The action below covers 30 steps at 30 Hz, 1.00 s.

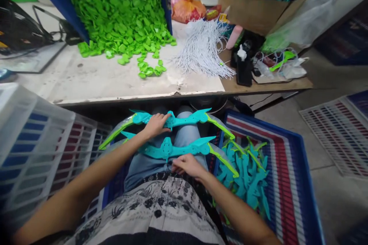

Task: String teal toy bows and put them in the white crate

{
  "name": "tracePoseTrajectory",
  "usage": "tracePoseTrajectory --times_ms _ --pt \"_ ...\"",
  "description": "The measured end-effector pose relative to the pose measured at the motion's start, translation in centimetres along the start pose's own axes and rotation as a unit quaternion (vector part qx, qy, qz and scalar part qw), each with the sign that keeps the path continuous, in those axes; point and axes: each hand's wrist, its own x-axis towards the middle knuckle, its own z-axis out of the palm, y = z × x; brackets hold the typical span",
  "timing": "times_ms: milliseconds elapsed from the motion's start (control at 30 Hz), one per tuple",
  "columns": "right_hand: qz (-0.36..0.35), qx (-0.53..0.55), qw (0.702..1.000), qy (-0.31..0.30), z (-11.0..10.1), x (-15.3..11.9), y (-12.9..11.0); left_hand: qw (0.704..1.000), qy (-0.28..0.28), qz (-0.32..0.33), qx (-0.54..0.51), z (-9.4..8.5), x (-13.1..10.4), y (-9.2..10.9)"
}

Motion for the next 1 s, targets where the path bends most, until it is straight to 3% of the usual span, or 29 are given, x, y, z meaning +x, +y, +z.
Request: tracePoseTrajectory --times_ms 67,100,167,200,267,333,433,533,633,667,733,833,1000 --pt "-0.134 -0.157 0.978 0.015 -1.3 0.9 -4.4 1.0 0.016 -0.004 -0.005 0.2 0.3 0.4" --pt "-0.216 -0.216 0.95 0.061 -1.9 2.1 -7.3 0.999 0.031 -0.009 -0.006 0.3 0.3 0.6" --pt "-0.376 -0.318 0.85 0.183 -3.1 5.9 -13.8 0.996 0.083 -0.019 -0.008 0.9 0.0 1.2" --pt "-0.425 -0.358 0.801 0.224 -3.4 8.5 -17.0 0.993 0.116 -0.022 -0.011 1.3 -0.5 1.4" --pt "-0.46 -0.427 0.735 0.258 -3.9 14.0 -22.8 0.984 0.178 -0.02 -0.026 2.1 -2.1 1.8" --pt "-0.448 -0.488 0.705 0.251 -4.2 19.1 -27.2 0.979 0.192 -0.008 -0.067 2.9 -4.4 2.1" --pt "-0.41 -0.558 0.695 0.193 -4.7 24.1 -30.9 0.985 0.101 -0.037 -0.136 3.8 -7.9 2.5" --pt "-0.407 -0.586 0.684 0.15 -5.5 25.6 -31.8 0.979 -0.007 -0.085 -0.184 3.6 -10.1 3.0" --pt "-0.455 -0.559 0.667 0.191 -6.1 24.3 -30.9 0.965 -0.056 -0.075 -0.244 2.4 -10.1 2.8" --pt "-0.473 -0.544 0.66 0.209 -6.3 23.4 -30.2 0.963 -0.042 -0.076 -0.254 1.9 -9.6 2.5" --pt "-0.5 -0.529 0.645 0.234 -6.8 21.1 -28.5 0.967 0.04 -0.086 -0.237 0.9 -8.1 1.6" --pt "-0.491 -0.563 0.618 0.246 -8.0 17.8 -25.4 0.978 0.14 -0.058 -0.146 0.4 -4.9 0.3" --pt "-0.459 -0.606 0.61 0.225 -10.1 15.6 -22.1 0.996 0.069 -0.017 -0.058 1.1 -0.3 -0.2"
